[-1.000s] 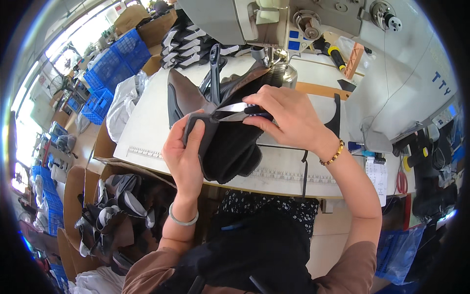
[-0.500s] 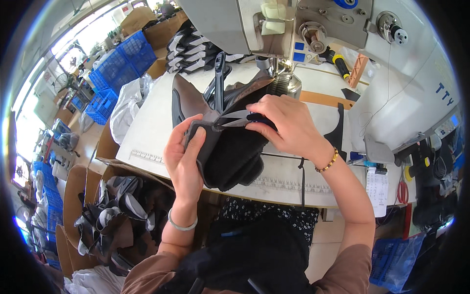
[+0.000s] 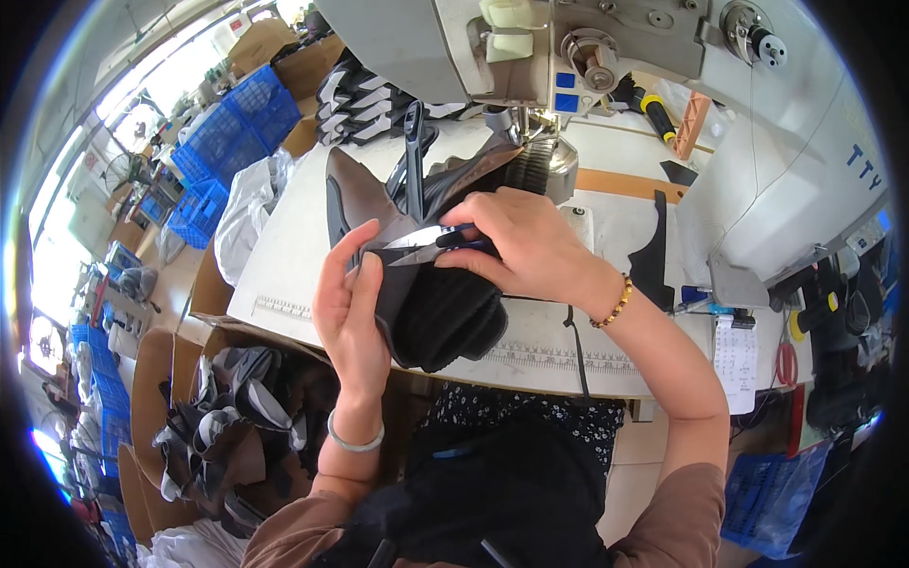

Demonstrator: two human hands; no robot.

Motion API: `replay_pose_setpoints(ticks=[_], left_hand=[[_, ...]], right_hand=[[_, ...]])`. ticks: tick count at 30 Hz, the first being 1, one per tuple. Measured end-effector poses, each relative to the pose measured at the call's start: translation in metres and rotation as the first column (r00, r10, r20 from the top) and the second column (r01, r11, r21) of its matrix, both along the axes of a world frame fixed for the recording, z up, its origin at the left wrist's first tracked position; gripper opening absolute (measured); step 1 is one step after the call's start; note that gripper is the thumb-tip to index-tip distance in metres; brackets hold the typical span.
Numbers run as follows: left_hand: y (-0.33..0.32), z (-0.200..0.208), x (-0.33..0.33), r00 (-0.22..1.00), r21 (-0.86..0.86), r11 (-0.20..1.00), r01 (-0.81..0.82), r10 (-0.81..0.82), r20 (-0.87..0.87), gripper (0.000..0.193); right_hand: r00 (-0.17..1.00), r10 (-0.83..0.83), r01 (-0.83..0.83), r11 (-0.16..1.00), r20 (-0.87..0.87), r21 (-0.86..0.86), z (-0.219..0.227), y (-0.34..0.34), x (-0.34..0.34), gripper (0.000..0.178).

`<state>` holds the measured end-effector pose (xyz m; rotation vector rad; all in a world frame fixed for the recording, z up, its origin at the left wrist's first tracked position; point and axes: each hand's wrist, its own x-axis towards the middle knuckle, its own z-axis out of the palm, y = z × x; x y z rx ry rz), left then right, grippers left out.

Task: The person sews together various leather shoe upper components using an industrial sewing machine, joining the leather parts with thread.

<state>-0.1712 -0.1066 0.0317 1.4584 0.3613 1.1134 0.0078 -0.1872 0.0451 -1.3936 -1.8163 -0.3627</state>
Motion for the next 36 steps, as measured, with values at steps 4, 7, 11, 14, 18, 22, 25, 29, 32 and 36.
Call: replay_pose_setpoints(ticks=[4, 7, 11, 14, 18, 22, 25, 29, 32, 36], left_hand=[[0.002, -0.005, 0.003, 0.996, 0.011, 0.999, 0.031, -0.032, 0.082, 0.030], [0.002, -0.008, 0.003, 1.000, 0.013, 1.000, 0.016, -0.016, 0.019, 0.034], [0.002, -0.009, 0.006, 0.994, -0.015, 1.000, 0.016, -0.015, 0.107, 0.038], [0.002, -0.009, 0.009, 0.992, -0.034, 0.999, 0.008, -0.004, 0.124, 0.039], [0.003, -0.011, 0.004, 0.997, -0.006, 1.000, 0.003, -0.003, 0.077, 0.039], [-0.001, -0.008, 0.002, 0.998, -0.016, 1.000, -0.005, 0.006, 0.068, 0.040], [-0.005, -0.009, 0.000, 0.999, 0.096, 0.995, -0.032, 0.036, -0.034, 0.039], [-0.005, -0.027, 0.003, 0.936, 0.599, 0.763, -0.243, 0.346, -0.061, 0.035], [-0.004, -0.014, -0.006, 0.999, 0.756, 0.654, 0.037, -0.015, -0.037, 0.023], [0.020, 0.002, 0.003, 0.996, 0.836, 0.542, 0.085, -0.045, -0.071, 0.030]], right_hand=[[0.999, 0.024, -0.024, 1.000, -0.028, -0.002, 0.000, 0.002, 0.001, 0.028], [0.998, 0.046, -0.045, 0.999, -0.035, 0.015, -0.003, 0.004, 0.007, 0.026], [0.995, 0.055, -0.057, 0.998, -0.086, -0.023, -0.005, 0.005, 0.009, 0.025], [0.995, 0.045, -0.043, 0.999, -0.094, 0.017, -0.006, 0.004, 0.009, 0.025], [0.987, 0.050, -0.057, 0.997, -0.150, -0.043, -0.004, 0.000, 0.007, 0.027], [0.993, 0.041, -0.044, 0.999, -0.113, -0.023, -0.001, 0.000, 0.003, 0.028], [0.996, 0.041, -0.048, 0.994, -0.073, -0.096, -0.005, -0.006, 0.010, 0.028], [0.858, 0.054, -0.077, 0.997, -0.511, -0.024, 0.001, -0.041, 0.004, 0.025], [0.764, 0.012, 0.039, 0.997, -0.645, 0.065, -0.010, -0.094, 0.005, 0.024], [0.810, -0.535, 0.438, 0.825, -0.241, -0.357, -0.053, -0.152, 0.010, 0.030]])
